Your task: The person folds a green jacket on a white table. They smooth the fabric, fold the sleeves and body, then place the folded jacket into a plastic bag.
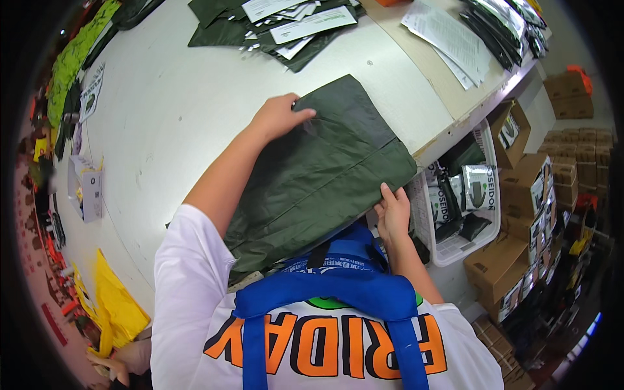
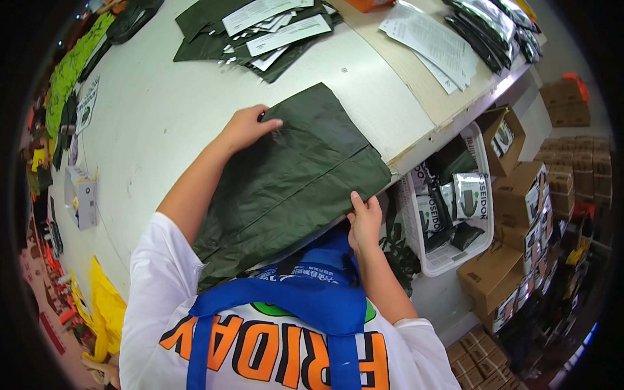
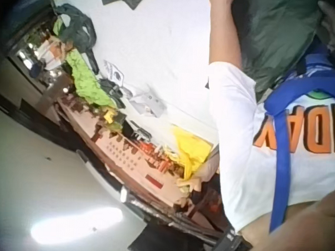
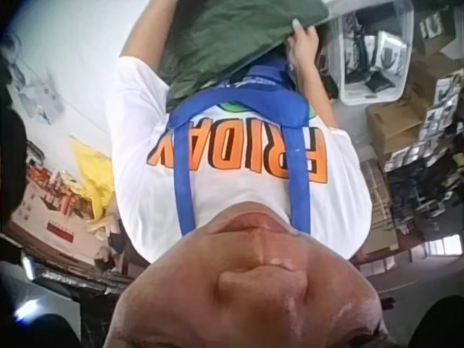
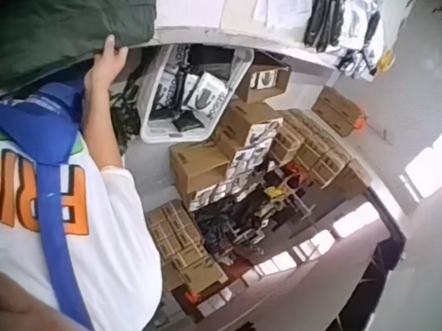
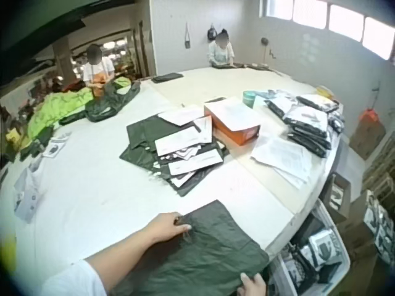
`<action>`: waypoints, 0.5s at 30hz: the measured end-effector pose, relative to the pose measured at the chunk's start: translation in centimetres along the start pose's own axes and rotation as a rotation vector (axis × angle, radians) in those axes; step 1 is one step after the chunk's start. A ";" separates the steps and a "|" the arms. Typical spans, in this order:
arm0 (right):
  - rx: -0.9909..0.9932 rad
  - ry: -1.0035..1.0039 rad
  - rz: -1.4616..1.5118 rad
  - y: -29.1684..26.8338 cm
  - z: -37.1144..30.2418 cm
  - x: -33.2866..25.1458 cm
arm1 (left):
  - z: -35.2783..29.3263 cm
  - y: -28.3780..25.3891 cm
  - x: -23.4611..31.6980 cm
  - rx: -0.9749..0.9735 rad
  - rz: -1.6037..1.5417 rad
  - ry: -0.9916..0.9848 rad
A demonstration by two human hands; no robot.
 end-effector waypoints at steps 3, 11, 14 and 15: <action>-0.015 -0.076 0.100 0.6 -0.1 -0.6 | 2.4 1.0 1.4 -0.146 -0.210 -0.026; -0.056 0.102 0.500 1.2 0.5 0.6 | 1.7 3.3 4.7 -0.600 -0.845 -0.058; -0.100 0.149 0.589 2.7 -0.3 -0.2 | 0.7 2.3 5.5 -0.556 -0.863 -0.030; -0.125 0.173 0.609 3.2 -0.7 -0.5 | 0.2 1.7 5.9 -0.539 -0.877 -0.021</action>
Point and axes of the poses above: each hand's wrist, its own z-axis towards the middle knuckle, its own y-axis out of the palm, x = y × z, the point moved 8 cm from there along z, towards the middle knuckle, and after that the axes turned 14 degrees about -x, right-handed, at the moved point
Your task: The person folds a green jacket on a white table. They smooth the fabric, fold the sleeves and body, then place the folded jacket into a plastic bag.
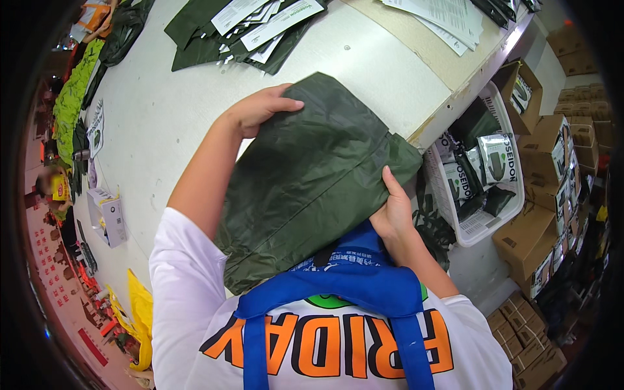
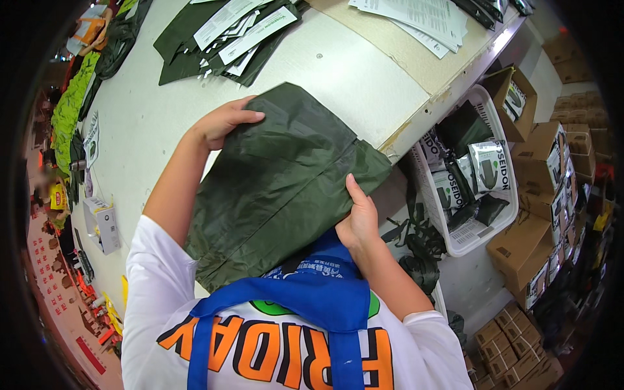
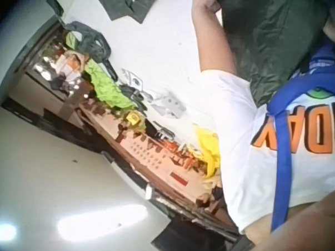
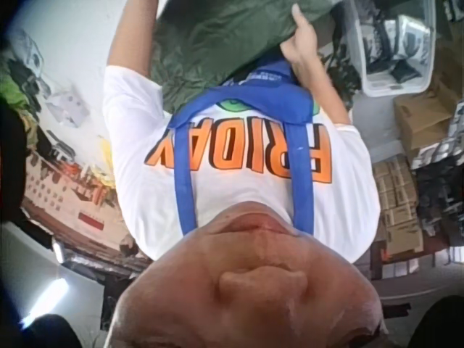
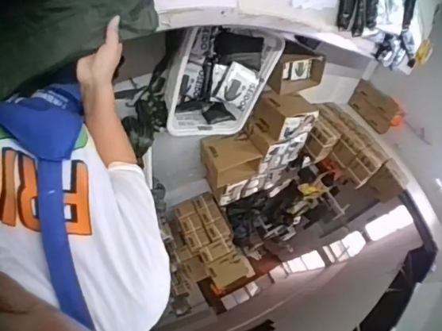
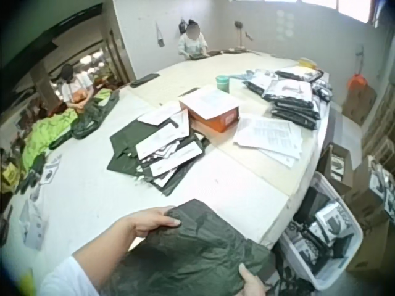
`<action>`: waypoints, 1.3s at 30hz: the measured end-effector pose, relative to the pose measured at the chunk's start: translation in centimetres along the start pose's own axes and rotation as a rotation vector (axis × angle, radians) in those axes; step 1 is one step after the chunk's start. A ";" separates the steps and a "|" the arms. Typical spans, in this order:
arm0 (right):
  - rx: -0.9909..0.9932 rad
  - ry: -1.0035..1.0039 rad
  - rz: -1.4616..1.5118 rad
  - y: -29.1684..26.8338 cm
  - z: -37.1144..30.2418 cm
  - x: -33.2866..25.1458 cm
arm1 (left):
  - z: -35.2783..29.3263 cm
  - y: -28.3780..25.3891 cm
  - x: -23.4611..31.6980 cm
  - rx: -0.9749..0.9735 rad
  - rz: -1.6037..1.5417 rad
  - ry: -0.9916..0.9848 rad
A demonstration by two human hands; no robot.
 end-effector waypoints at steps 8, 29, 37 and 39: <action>-0.356 0.516 0.199 7.4 -5.3 4.1 | -11.2 2.1 6.5 0.050 0.349 0.236; 0.076 -0.500 -1.643 3.1 0.4 -8.8 | 3.4 -4.4 -2.6 0.155 0.464 0.063; -0.022 0.005 -2.122 6.0 7.5 -1.0 | -5.5 -1.1 0.0 0.660 1.015 0.418; -0.211 -0.189 -1.790 4.8 8.4 -2.0 | -12.3 1.1 -1.6 0.774 1.112 0.572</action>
Point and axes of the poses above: each hand's wrist, its own z-axis towards the middle knuckle, its own y-axis out of the palm, x = y × z, the point moved 8 cm from there along z, towards the middle knuckle, and after that the axes turned 14 degrees about -x, right-handed, at the moved point
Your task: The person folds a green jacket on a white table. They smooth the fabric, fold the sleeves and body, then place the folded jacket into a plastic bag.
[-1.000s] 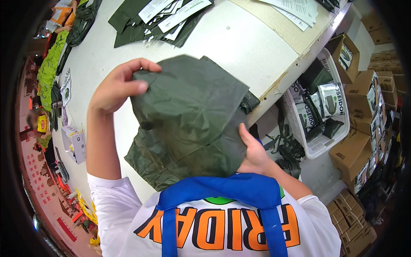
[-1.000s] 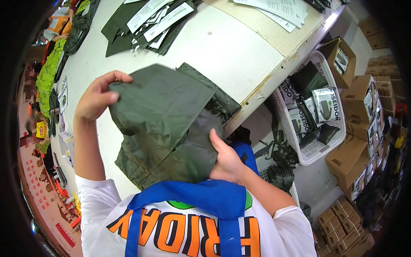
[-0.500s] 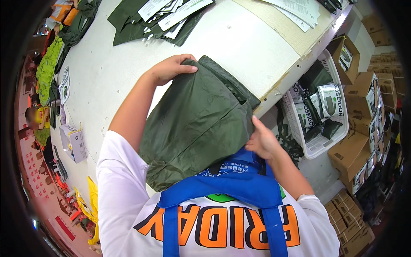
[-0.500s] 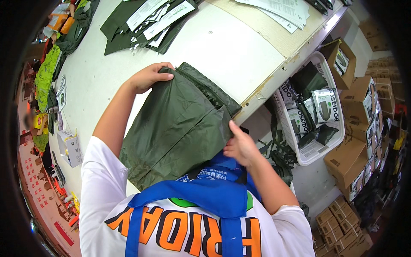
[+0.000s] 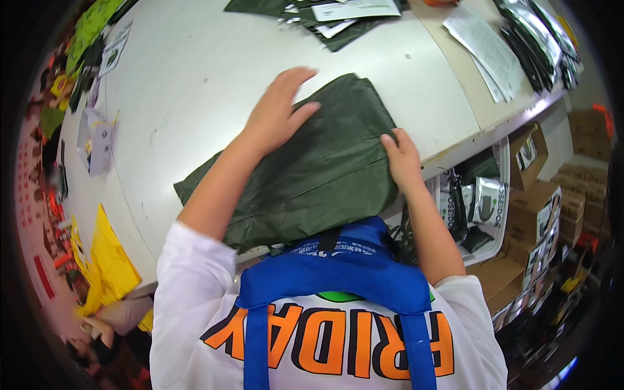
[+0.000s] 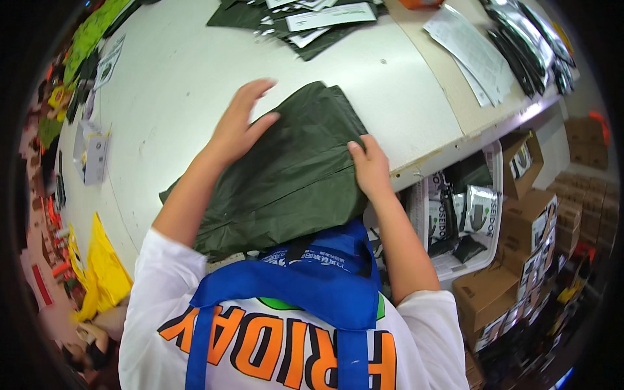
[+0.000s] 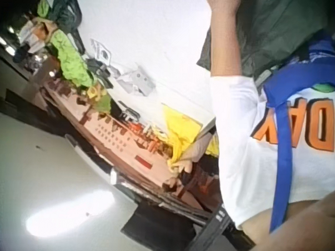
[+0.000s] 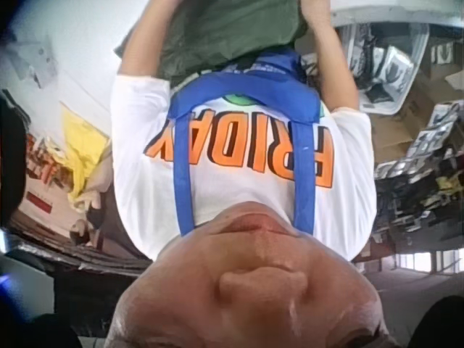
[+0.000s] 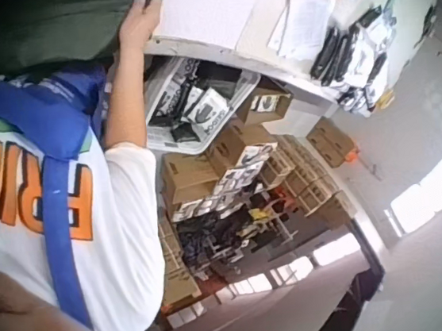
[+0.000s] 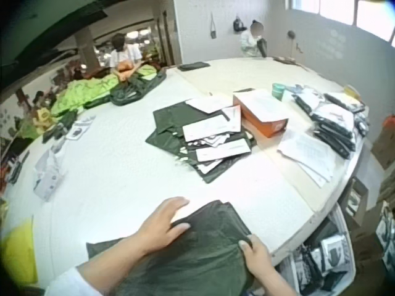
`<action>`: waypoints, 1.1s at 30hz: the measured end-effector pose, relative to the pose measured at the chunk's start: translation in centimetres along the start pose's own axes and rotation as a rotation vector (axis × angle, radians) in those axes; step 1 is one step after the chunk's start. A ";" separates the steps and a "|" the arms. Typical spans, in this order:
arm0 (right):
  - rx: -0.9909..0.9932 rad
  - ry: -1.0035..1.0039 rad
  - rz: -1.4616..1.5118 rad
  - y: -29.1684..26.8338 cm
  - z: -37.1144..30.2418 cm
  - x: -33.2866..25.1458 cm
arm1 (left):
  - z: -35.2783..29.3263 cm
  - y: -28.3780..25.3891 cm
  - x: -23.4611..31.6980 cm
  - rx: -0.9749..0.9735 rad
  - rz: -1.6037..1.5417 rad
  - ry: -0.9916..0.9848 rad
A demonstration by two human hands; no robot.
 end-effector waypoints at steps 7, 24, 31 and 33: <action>0.158 -0.068 -0.231 -1.9 1.2 -2.1 | -33.9 -2.1 -4.7 0.243 0.312 -0.827; 0.158 0.040 -0.653 -1.6 5.0 -1.1 | -40.7 6.4 -5.4 0.317 -0.380 -0.840; -0.133 0.148 -0.203 -0.7 6.5 -0.8 | -43.4 6.9 -10.8 0.675 -1.101 -1.218; -0.142 0.061 -0.074 -0.5 5.8 -3.2 | -44.0 5.2 -11.4 0.699 -0.977 -1.105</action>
Point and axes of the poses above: each hand's wrist, its own z-axis towards the middle knuckle, its own y-axis out of the palm, x = y × z, the point moved 8 cm from there along z, towards the middle knuckle, and after that the axes turned 14 degrees about -x, right-handed, at the moved point
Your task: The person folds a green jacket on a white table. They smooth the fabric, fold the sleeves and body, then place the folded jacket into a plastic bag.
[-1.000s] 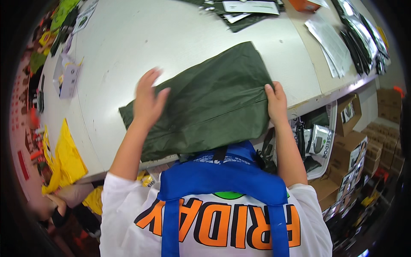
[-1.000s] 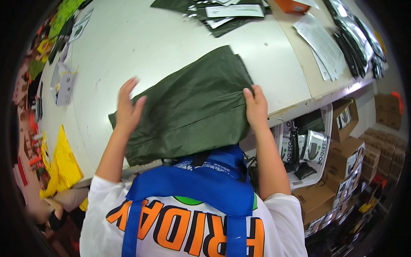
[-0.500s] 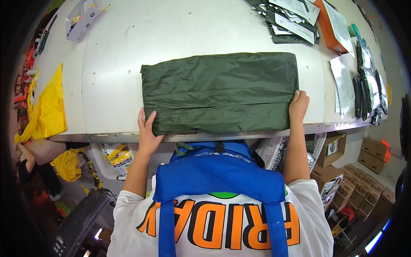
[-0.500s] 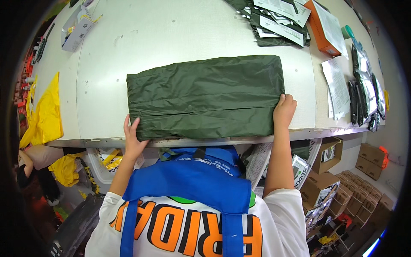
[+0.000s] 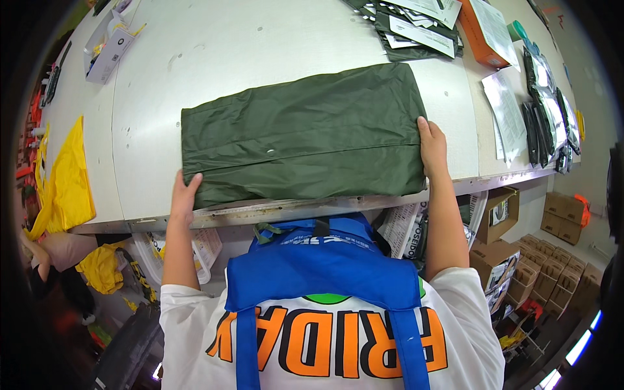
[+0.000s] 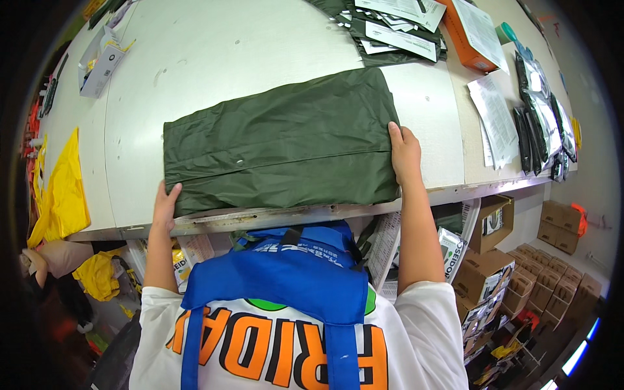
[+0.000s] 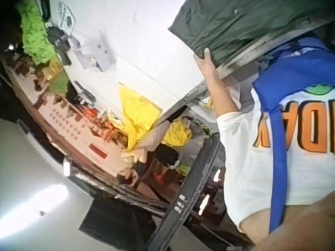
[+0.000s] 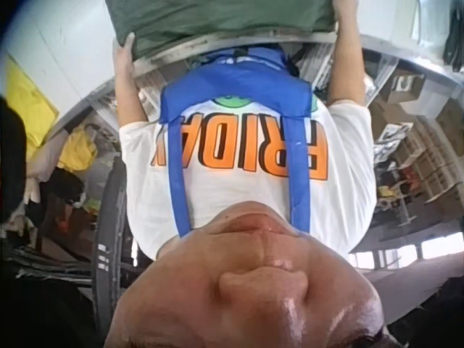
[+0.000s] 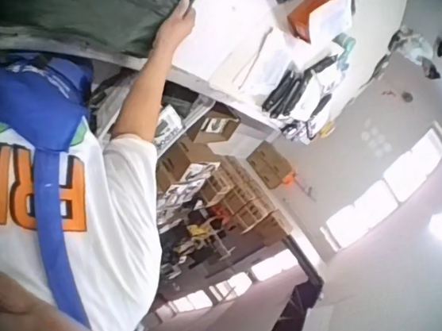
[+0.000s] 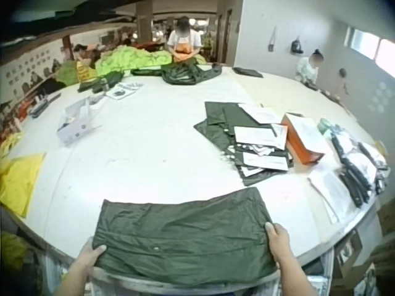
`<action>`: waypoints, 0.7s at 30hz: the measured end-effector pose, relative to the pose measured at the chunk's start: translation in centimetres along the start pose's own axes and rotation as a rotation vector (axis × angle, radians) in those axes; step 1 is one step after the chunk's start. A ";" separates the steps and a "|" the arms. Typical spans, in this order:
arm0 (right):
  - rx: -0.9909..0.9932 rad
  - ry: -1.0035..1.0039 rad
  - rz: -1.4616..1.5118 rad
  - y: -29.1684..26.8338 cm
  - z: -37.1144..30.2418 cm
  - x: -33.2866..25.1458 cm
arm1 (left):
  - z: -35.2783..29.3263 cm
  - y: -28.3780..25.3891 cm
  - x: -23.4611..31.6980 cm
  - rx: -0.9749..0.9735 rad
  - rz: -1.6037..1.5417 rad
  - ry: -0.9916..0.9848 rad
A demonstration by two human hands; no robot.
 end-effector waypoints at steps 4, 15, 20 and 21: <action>0.066 -0.215 -0.085 3.3 -6.7 -9.3 | -2.1 -4.5 2.3 0.111 0.117 0.158; 0.099 -0.153 -0.300 6.8 1.7 -3.6 | -1.4 -5.0 1.6 0.141 0.333 0.057; 0.300 -0.109 -0.529 -5.9 5.0 2.2 | 1.6 8.8 3.5 -0.021 0.391 0.168; 0.334 -0.086 -0.567 -8.0 5.1 3.1 | 1.4 11.1 5.3 -0.013 0.498 0.213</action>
Point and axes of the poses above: each hand's wrist, its own z-axis towards the middle knuckle, its own y-axis out of the palm, x = y × z, the point moved 8 cm from there along z, towards the middle knuckle, and after that the axes turned 14 degrees about -x, right-handed, at the moved point
